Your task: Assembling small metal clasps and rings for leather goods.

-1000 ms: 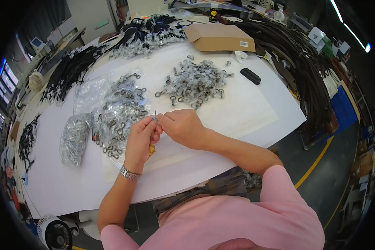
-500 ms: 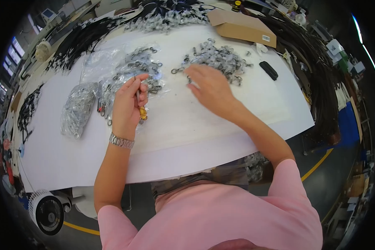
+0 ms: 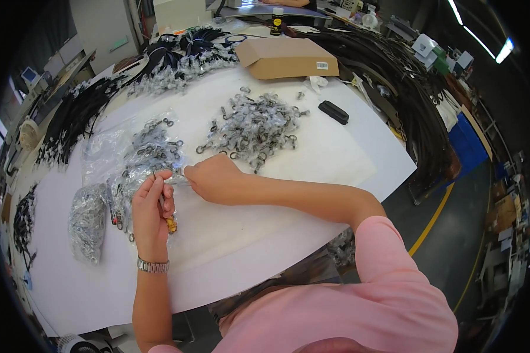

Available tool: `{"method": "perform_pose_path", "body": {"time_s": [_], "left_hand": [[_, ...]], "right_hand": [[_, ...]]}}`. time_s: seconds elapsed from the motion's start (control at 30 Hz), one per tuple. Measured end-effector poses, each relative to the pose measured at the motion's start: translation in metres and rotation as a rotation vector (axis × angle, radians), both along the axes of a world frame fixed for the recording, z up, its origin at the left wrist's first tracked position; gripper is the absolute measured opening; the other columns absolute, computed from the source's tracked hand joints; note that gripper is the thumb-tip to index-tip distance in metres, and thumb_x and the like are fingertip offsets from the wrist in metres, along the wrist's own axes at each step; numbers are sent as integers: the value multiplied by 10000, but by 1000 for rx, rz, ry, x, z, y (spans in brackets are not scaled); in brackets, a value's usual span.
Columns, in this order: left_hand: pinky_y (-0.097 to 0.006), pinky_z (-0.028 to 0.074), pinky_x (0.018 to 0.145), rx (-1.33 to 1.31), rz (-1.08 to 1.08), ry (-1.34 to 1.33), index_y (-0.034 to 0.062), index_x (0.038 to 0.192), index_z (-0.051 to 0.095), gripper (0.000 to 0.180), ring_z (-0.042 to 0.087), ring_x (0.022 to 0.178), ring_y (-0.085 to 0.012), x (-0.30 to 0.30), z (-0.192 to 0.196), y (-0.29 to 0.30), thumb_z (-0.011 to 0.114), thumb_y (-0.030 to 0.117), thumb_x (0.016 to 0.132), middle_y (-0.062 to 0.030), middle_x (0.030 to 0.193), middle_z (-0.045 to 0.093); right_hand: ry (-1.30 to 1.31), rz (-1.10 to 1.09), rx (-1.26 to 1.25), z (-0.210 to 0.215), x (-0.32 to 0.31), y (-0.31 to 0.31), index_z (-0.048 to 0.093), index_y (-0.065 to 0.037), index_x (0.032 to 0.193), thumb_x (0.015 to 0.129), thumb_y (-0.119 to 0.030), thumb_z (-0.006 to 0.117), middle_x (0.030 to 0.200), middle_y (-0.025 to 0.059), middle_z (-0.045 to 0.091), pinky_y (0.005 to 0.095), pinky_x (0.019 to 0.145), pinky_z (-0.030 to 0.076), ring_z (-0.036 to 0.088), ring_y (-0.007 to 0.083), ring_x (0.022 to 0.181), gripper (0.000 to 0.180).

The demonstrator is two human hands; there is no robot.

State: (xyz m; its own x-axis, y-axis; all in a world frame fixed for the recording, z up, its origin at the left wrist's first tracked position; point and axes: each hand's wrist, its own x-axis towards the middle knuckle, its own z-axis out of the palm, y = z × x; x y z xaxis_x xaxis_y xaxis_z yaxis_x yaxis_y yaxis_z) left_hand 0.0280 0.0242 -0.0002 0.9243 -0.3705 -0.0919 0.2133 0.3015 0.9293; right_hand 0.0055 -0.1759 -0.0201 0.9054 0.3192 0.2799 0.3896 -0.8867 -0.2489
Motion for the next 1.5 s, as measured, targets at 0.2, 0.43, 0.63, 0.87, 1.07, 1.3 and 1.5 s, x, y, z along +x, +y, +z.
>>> {"method": "perform_pose_path", "body": {"time_s": [0.2, 0.43, 0.63, 0.87, 1.07, 1.3, 1.5], "left_hand": [[-180, 286, 431, 235, 5, -214, -6, 1171, 680, 241, 399, 507, -3, -3, 7, -6, 594, 181, 1047, -21, 922, 665], [-179, 301, 433, 456, 57, -326, -22, 1246, 660, 313, 412, 521, 6, -3, 3, -9, 586, 216, 1055, -63, 1078, 710], [-186, 284, 420, 454, -164, -191, -22, 1333, 624, 387, 423, 508, -10, -2, 3, -7, 578, 258, 1069, -44, 964, 705], [-194, 245, 408, 238, -149, -26, -13, 1337, 617, 376, 409, 488, -14, 1, 0, -8, 599, 243, 1062, 7, 839, 626], [-189, 238, 413, 249, -134, -50, -2, 1228, 679, 286, 391, 484, -2, 3, -3, -2, 645, 208, 1036, 63, 677, 517], [-184, 238, 412, 253, -98, -51, 4, 1206, 686, 249, 371, 457, 1, 1, -1, -6, 662, 160, 1014, 45, 709, 566], [-186, 259, 405, 252, -62, -78, -5, 1247, 659, 298, 380, 454, 3, -1, 1, -9, 699, 119, 979, 28, 746, 591]], "right_hand": [[362, 41, 1098, -6, -16, -19, 666, -2, 970, 998, -160, 619, 835, 60, 726, 296, 658, 556, 685, 149, 698, 167], [531, 92, 1404, -27, -7, -28, 655, -38, 994, 1021, -154, 601, 897, 20, 700, 267, 714, 559, 652, 90, 802, 131], [602, 186, 1570, -25, -11, -23, 646, -54, 1017, 1020, -140, 586, 919, 8, 675, 273, 761, 554, 636, 86, 811, 105], [680, 260, 1618, -26, -12, -23, 653, -68, 1007, 1005, -156, 607, 928, -11, 665, 246, 767, 521, 612, 69, 801, 99], [745, 271, 1561, -23, -16, -17, 661, -79, 973, 987, -168, 638, 885, -28, 658, 229, 765, 504, 599, 61, 789, 93], [742, 262, 1533, -26, -17, -17, 654, -82, 941, 982, -155, 631, 861, -31, 659, 239, 762, 507, 614, 62, 804, 87], [735, 353, 1410, -30, -15, -18, 642, -65, 917, 954, -107, 611, 844, -25, 658, 248, 760, 509, 612, 66, 791, 65]]}}
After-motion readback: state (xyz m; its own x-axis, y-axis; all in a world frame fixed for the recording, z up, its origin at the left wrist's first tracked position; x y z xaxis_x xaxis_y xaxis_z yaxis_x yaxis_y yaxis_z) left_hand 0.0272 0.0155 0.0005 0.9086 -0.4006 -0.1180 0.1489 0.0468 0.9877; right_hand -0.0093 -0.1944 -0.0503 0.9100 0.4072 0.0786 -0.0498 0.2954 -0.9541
